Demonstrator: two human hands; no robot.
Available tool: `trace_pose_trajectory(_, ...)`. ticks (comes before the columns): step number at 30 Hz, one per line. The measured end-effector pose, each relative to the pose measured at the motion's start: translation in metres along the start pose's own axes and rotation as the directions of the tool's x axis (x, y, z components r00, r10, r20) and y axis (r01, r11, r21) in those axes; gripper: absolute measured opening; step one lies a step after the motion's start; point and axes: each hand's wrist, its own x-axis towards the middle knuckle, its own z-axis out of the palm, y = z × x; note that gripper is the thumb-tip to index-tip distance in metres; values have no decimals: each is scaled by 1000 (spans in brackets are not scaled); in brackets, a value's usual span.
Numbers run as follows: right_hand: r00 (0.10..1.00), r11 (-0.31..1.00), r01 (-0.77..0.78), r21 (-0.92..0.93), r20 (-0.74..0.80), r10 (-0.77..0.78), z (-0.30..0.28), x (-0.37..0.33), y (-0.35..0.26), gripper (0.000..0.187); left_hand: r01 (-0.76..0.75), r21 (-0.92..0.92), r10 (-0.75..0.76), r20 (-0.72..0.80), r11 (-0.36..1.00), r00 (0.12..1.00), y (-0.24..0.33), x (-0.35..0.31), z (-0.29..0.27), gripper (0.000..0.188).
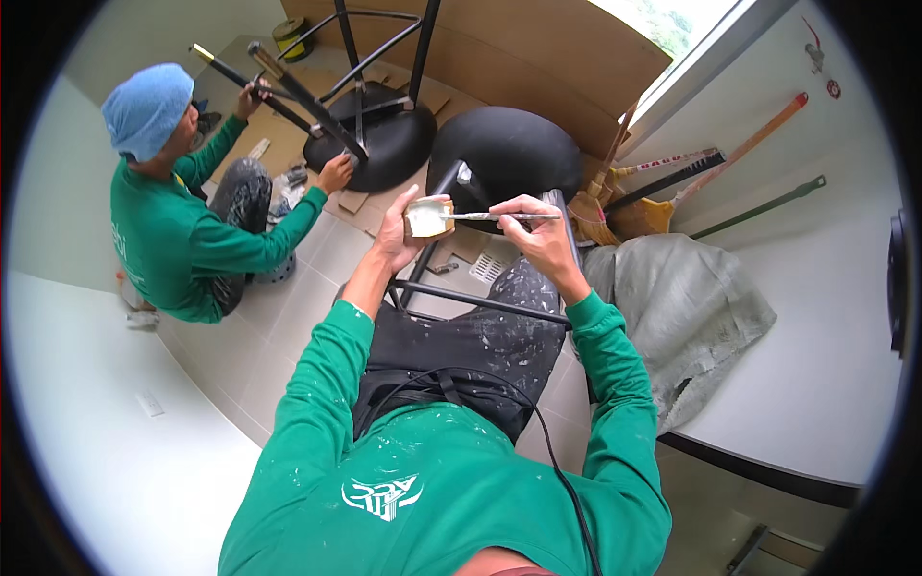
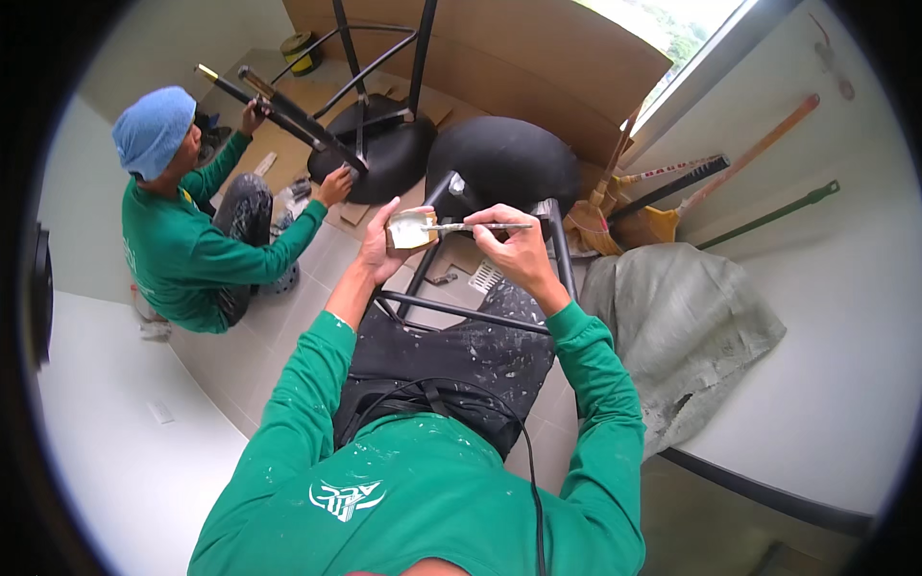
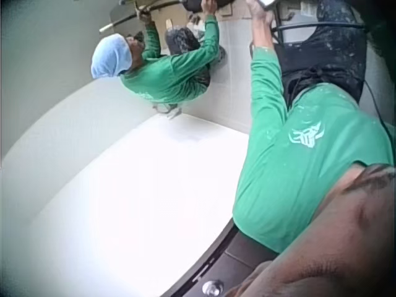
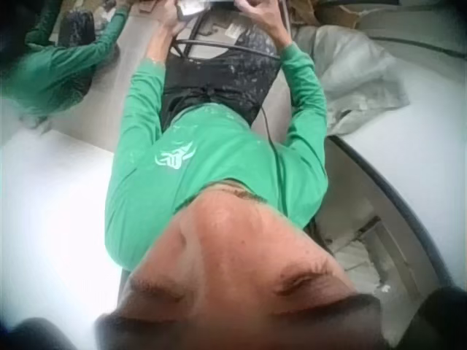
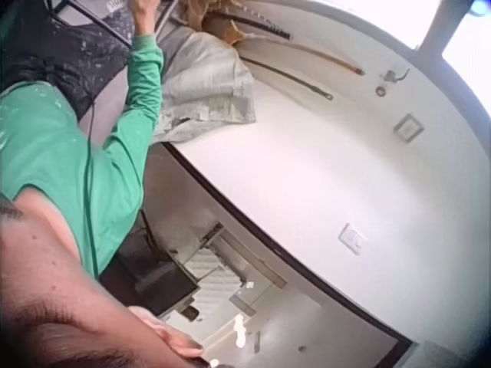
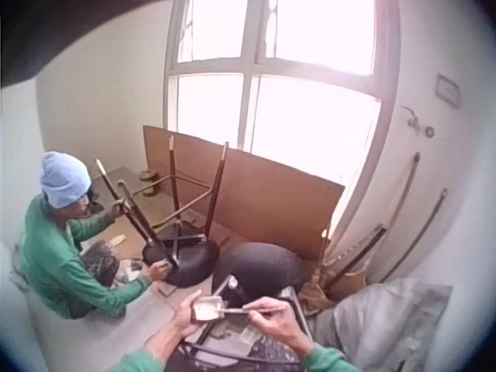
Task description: The person assembles or repairs a black chair by painting or applying sealant to the frame joints with a small brush while holding a container.
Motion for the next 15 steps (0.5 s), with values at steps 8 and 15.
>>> trace_pose_trajectory(8,954,858,298,-417,98,-284,31,-11,-28,14,39,-41,-36,62,998,997,-21,7,4,60)
trace_pose_trajectory(15,999,895,37,-445,27,-28,10,-48,-64,16,150,-25,-146,123,988,982,-53,-17,45,63)
